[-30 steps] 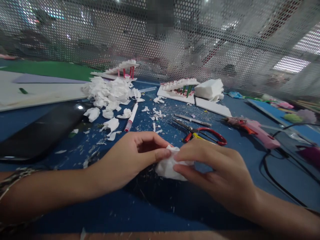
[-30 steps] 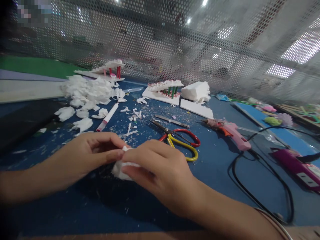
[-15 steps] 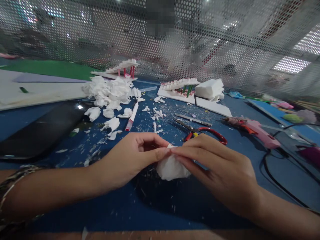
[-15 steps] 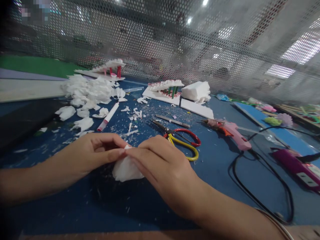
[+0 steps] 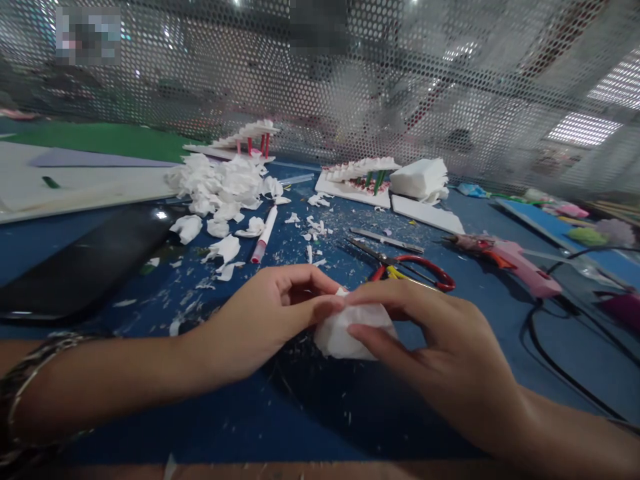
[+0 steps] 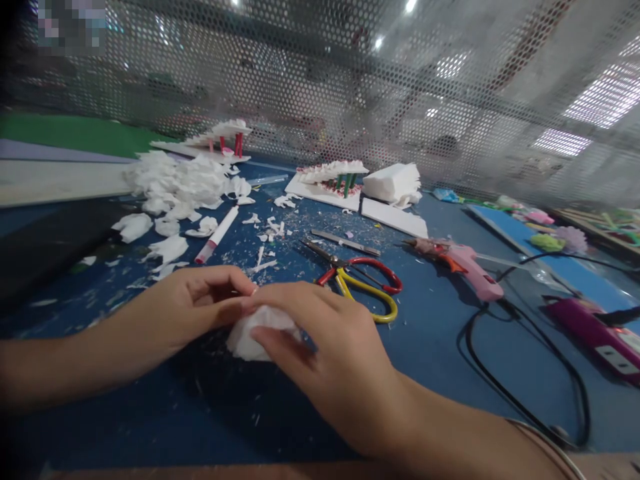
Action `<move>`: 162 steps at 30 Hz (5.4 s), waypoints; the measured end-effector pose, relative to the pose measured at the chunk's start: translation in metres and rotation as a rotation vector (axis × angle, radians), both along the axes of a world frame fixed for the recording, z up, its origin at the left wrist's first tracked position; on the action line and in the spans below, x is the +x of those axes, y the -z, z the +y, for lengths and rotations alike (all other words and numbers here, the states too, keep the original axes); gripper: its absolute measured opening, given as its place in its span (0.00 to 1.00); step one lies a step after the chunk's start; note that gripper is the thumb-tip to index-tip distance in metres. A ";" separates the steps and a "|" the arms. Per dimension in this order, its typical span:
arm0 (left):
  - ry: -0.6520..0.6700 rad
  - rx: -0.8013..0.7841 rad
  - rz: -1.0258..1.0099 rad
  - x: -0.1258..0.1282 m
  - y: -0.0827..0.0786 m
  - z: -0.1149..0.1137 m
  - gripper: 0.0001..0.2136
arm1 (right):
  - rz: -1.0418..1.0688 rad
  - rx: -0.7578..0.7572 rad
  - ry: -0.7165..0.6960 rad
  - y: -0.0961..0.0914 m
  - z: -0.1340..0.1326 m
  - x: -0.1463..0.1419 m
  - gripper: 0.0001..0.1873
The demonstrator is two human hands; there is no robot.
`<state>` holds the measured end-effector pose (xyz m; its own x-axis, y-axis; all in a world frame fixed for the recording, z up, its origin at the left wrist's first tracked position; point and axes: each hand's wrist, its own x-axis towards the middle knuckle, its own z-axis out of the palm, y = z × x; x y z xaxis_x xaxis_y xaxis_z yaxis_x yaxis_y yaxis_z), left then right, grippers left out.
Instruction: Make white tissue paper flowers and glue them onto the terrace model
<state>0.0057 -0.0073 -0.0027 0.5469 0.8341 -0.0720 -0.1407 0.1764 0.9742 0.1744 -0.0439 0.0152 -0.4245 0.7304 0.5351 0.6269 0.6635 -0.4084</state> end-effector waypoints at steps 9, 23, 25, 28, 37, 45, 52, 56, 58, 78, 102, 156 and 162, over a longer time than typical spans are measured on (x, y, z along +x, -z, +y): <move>0.007 -0.008 0.031 0.002 -0.003 0.002 0.05 | -0.061 0.115 0.004 0.001 0.001 0.001 0.07; 0.065 0.048 0.150 0.000 0.000 0.001 0.02 | -0.327 0.296 -0.042 0.004 -0.001 0.010 0.07; 0.066 0.050 0.132 0.001 0.001 0.000 0.02 | -0.310 0.252 -0.032 0.003 0.002 0.007 0.07; 0.060 0.091 0.115 0.002 0.002 0.000 0.02 | -0.279 0.188 -0.052 0.003 0.006 0.005 0.05; 0.005 0.484 0.309 -0.001 -0.001 -0.006 0.03 | -0.224 0.201 -0.011 0.003 0.004 0.003 0.04; -0.011 0.495 0.309 -0.002 -0.002 -0.001 0.04 | -0.124 0.056 -0.001 0.000 0.006 0.006 0.03; 0.009 0.465 0.259 -0.005 -0.002 0.002 0.05 | -0.036 -0.081 -0.002 -0.007 0.008 0.008 0.02; 0.021 0.509 0.266 -0.006 -0.001 0.002 0.05 | -0.026 -0.124 0.013 -0.007 0.008 0.008 0.03; 0.023 0.519 0.269 -0.006 -0.001 0.002 0.04 | -0.022 -0.131 -0.001 -0.005 0.008 0.008 0.03; -0.014 0.580 0.243 -0.003 -0.001 -0.005 0.03 | -0.025 0.033 -0.101 0.000 0.002 0.006 0.04; -0.038 0.682 0.425 -0.007 -0.005 0.003 0.04 | 0.059 -0.009 -0.113 0.002 0.012 0.009 0.05; 0.048 0.572 0.422 0.000 0.005 -0.001 0.05 | -0.306 0.144 -0.029 0.004 0.005 0.005 0.08; 0.088 0.579 0.392 -0.001 0.006 0.001 0.06 | -0.333 0.134 -0.021 -0.002 0.010 0.006 0.11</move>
<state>0.0043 -0.0066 -0.0084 0.6389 0.7514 0.1647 0.2307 -0.3915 0.8908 0.1806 -0.0342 0.0169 -0.6054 0.6526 0.4556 0.6968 0.7112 -0.0928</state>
